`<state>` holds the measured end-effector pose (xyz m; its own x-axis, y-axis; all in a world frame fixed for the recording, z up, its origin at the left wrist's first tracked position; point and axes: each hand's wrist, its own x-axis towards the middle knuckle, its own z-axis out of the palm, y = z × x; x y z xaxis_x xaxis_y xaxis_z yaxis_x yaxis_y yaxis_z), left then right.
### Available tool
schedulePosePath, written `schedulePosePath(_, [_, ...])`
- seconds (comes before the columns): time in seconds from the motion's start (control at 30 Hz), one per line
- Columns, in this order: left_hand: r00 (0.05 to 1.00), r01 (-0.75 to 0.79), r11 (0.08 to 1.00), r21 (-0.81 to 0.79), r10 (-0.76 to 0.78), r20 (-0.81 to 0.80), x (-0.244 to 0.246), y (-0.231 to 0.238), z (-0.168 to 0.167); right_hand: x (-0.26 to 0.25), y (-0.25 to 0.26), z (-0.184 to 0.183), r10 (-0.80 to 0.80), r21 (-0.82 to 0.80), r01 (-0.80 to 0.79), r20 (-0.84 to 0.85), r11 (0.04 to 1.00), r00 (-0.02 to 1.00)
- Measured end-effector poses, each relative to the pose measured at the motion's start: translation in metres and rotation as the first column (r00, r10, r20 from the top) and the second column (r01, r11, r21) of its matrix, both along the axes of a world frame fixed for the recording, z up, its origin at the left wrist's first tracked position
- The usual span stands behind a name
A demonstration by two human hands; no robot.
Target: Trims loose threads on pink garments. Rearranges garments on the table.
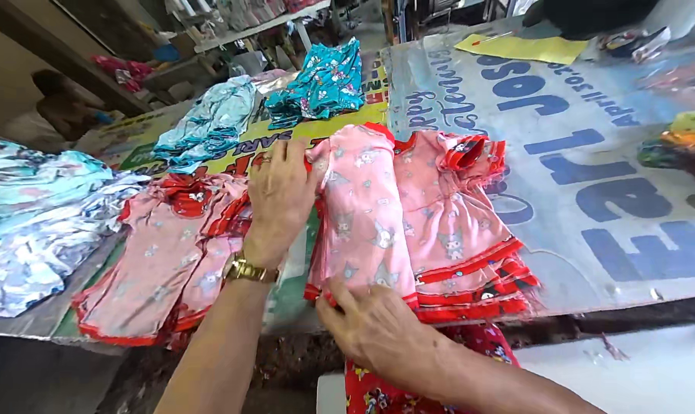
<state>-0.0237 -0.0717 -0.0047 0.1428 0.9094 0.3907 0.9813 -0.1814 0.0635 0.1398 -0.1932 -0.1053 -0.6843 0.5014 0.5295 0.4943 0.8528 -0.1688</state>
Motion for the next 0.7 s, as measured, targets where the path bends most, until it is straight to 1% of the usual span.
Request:
schedulePosePath(0.03, [0.996, 0.078, 0.995, 0.068, -0.075, -0.044, 0.015, -0.013, 0.004, 0.003, -0.007, -0.003, 0.016, -0.002, -0.016, 0.012, 1.0, 1.0])
schedulePosePath(0.07, [0.983, 0.179, 0.979, 0.093, -0.173, -0.065, 0.035, -0.027, 0.008, 0.008, -0.016, -0.003, 0.045, -0.021, -0.045, 0.015, 0.999, 0.999])
schedulePosePath(0.1, [0.952, 0.306, 0.945, 0.113, -0.301, -0.064, 0.056, -0.036, 0.008, 0.014, -0.022, -0.005, 0.071, -0.034, -0.071, -0.005, 0.997, 0.997])
schedulePosePath(0.13, [0.896, 0.444, 0.886, 0.133, -0.442, -0.044, 0.078, -0.039, 0.002, 0.019, -0.028, -0.008, 0.092, -0.043, -0.093, -0.037, 0.995, 0.995])
schedulePosePath(0.17, [0.818, 0.571, 0.81, 0.133, -0.574, -0.019, 0.1, -0.039, -0.009, 0.026, -0.033, -0.012, 0.108, -0.049, -0.111, -0.065, 0.993, 0.992])
schedulePosePath(0.2, [0.738, 0.671, 0.736, 0.089, -0.675, 0.012, 0.121, -0.04, -0.023, 0.033, -0.037, -0.017, 0.119, -0.055, -0.124, -0.086, 0.991, 0.989])
schedulePosePath(0.23, [0.678, 0.734, 0.679, -0.011, -0.733, 0.06, 0.139, -0.04, -0.037, 0.042, -0.041, -0.021, 0.121, -0.068, -0.128, -0.099, 0.989, 0.988])
schedulePosePath(0.27, [0.649, 0.76, 0.637, -0.128, -0.752, 0.111, 0.153, -0.04, -0.05, 0.052, -0.045, -0.025, 0.118, -0.094, -0.128, -0.107, 0.987, 0.987])
schedulePosePath(0.3, [0.655, 0.75, 0.611, -0.252, -0.741, 0.15, 0.163, -0.04, -0.057, 0.063, -0.049, -0.028, 0.113, -0.13, -0.127, -0.114, 0.983, 0.987])
schedulePosePath(0.33, [0.68, 0.716, 0.601, -0.354, -0.715, 0.162, 0.171, -0.039, -0.062, 0.076, -0.052, -0.03, 0.105, -0.168, -0.125, -0.121, 0.978, 0.987])
schedulePosePath(0.37, [0.706, 0.687, 0.618, -0.383, -0.693, 0.148, 0.177, -0.038, -0.067, 0.088, -0.054, -0.03, 0.095, -0.2, -0.12, -0.129, 0.972, 0.987])
schedulePosePath(0.43, [0.738, 0.665, 0.672, -0.327, -0.657, 0.151, 0.182, -0.032, -0.078, 0.111, -0.057, -0.031, 0.062, -0.238, -0.102, -0.17, 0.966, 0.983])
schedulePosePath(0.47, [0.753, 0.654, 0.684, -0.323, -0.628, 0.196, 0.182, -0.028, -0.08, 0.122, -0.057, -0.03, 0.043, -0.252, -0.098, -0.215, 0.963, 0.976])
schedulePosePath(0.53, [0.753, 0.657, 0.675, -0.336, -0.571, 0.326, 0.179, -0.021, -0.079, 0.142, -0.051, -0.028, -0.024, -0.268, -0.069, -0.327, 0.961, 0.945])
schedulePosePath(0.57, [0.735, 0.673, 0.655, -0.343, -0.543, 0.406, 0.176, -0.021, -0.075, 0.151, -0.047, -0.027, -0.073, -0.268, -0.034, -0.379, 0.963, 0.922])
schedulePosePath(0.6, [0.696, 0.703, 0.624, -0.339, -0.508, 0.507, 0.172, -0.024, -0.068, 0.16, -0.042, -0.024, -0.129, -0.274, 0.007, -0.43, 0.962, 0.893])
schedulePosePath(0.63, [0.631, 0.744, 0.593, -0.307, -0.473, 0.615, 0.167, -0.03, -0.06, 0.169, -0.038, -0.021, -0.184, -0.291, 0.042, -0.481, 0.956, 0.858])
schedulePosePath(0.67, [0.565, 0.777, 0.569, -0.269, -0.442, 0.697, 0.162, -0.039, -0.049, 0.176, -0.034, -0.018, -0.237, -0.323, 0.066, -0.525, 0.944, 0.817])
schedulePosePath(0.7, [0.517, 0.799, 0.553, -0.237, -0.431, 0.739, 0.158, -0.05, -0.037, 0.182, -0.033, -0.015, -0.295, -0.367, 0.086, -0.566, 0.926, 0.77])
